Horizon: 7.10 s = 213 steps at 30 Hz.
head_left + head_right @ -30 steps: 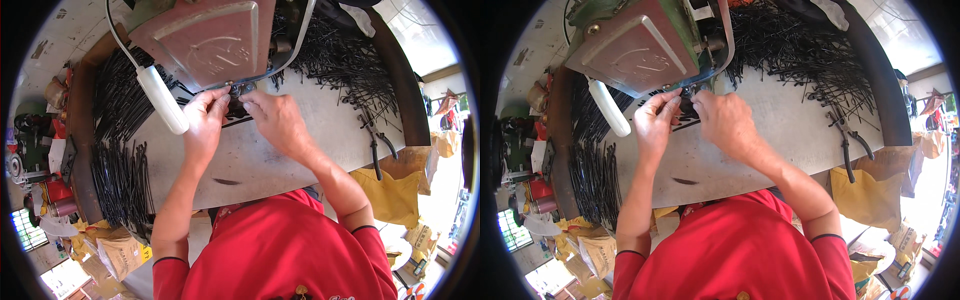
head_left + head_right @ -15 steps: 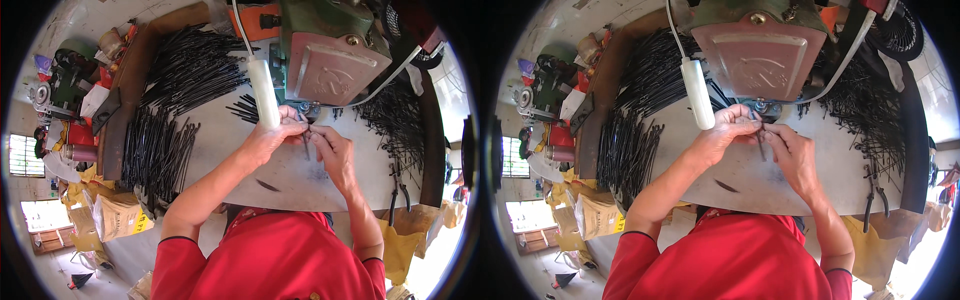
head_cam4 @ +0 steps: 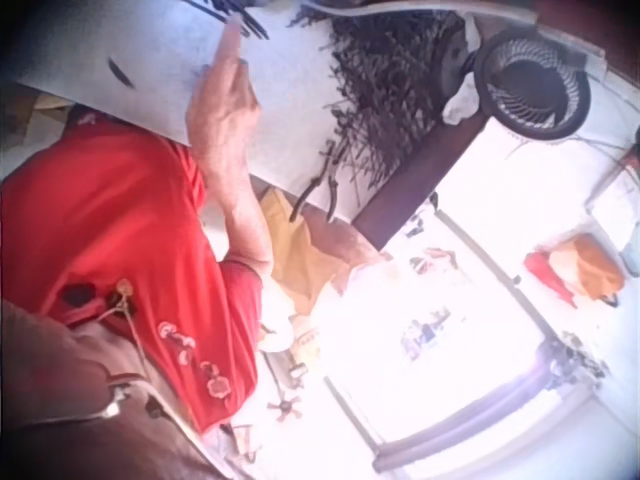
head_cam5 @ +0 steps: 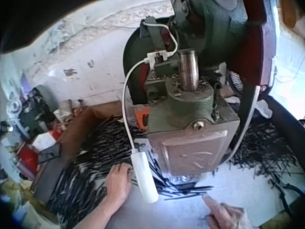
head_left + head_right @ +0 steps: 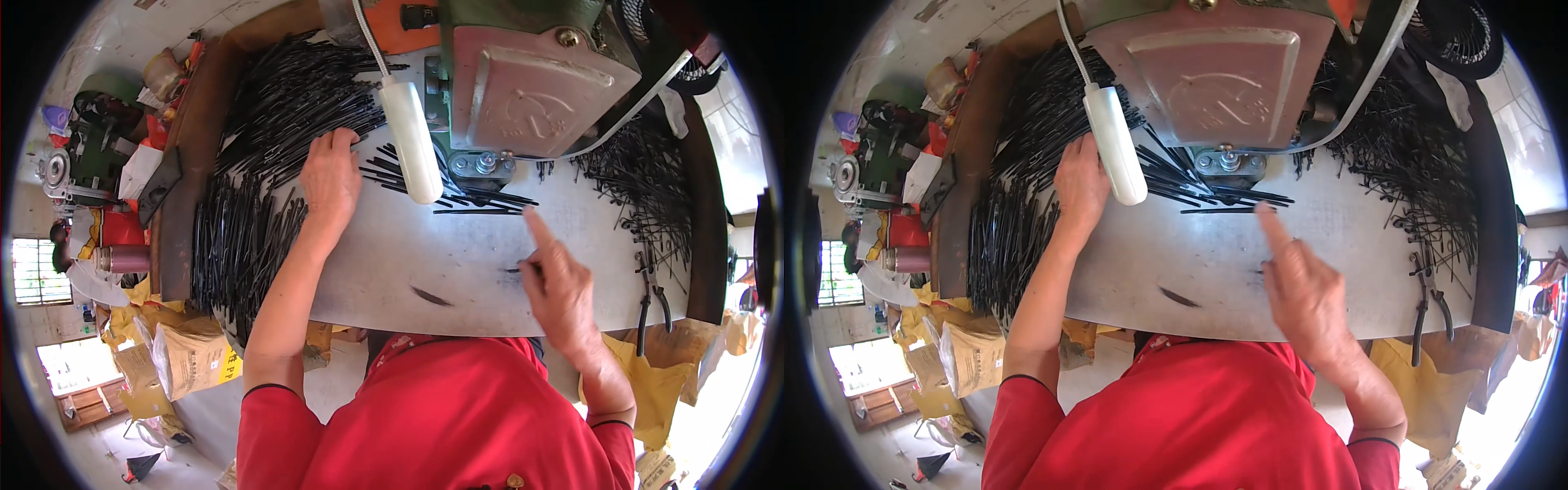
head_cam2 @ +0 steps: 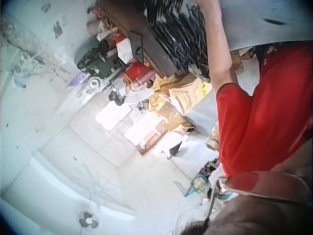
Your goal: The person repeatedly feeds thin black metal rods into a manual bending machine. They use both hands to position the rods and operate the machine's lever to bend them into a hook shape. The finished bent rods are dropped onto a pile on the workbench.
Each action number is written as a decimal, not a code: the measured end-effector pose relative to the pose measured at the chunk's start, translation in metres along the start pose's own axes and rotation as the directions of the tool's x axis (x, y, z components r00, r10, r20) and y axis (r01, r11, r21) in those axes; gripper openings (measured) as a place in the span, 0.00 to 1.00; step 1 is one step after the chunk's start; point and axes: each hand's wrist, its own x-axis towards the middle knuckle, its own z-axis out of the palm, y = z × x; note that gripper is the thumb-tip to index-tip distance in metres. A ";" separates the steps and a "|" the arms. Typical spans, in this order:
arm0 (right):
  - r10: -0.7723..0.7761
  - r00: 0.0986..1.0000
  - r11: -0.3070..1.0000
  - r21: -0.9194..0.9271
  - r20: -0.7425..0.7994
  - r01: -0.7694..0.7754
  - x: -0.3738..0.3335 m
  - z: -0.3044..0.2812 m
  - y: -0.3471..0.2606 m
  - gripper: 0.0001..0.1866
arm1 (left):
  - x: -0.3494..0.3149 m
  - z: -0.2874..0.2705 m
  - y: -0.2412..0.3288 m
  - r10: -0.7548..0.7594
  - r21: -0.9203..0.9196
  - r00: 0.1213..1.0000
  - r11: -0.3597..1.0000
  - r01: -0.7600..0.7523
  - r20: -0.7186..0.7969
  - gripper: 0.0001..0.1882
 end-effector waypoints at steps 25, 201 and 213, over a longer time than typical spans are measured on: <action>0.462 0.832 0.230 0.865 0.307 -0.447 0.067 0.041 0.015 0.10 | -0.020 0.002 0.121 -0.139 -0.732 0.722 -0.216 0.646 0.678 0.14; 0.467 0.879 -0.055 0.995 0.095 -0.078 0.057 0.041 0.032 0.15 | -0.020 -0.001 0.101 -0.303 -0.786 0.732 -0.339 0.516 0.611 0.08; 0.509 0.852 -0.148 0.987 0.124 -0.056 0.055 0.047 0.037 0.16 | -0.015 0.002 0.101 -0.273 -0.787 0.739 -0.250 0.564 0.616 0.04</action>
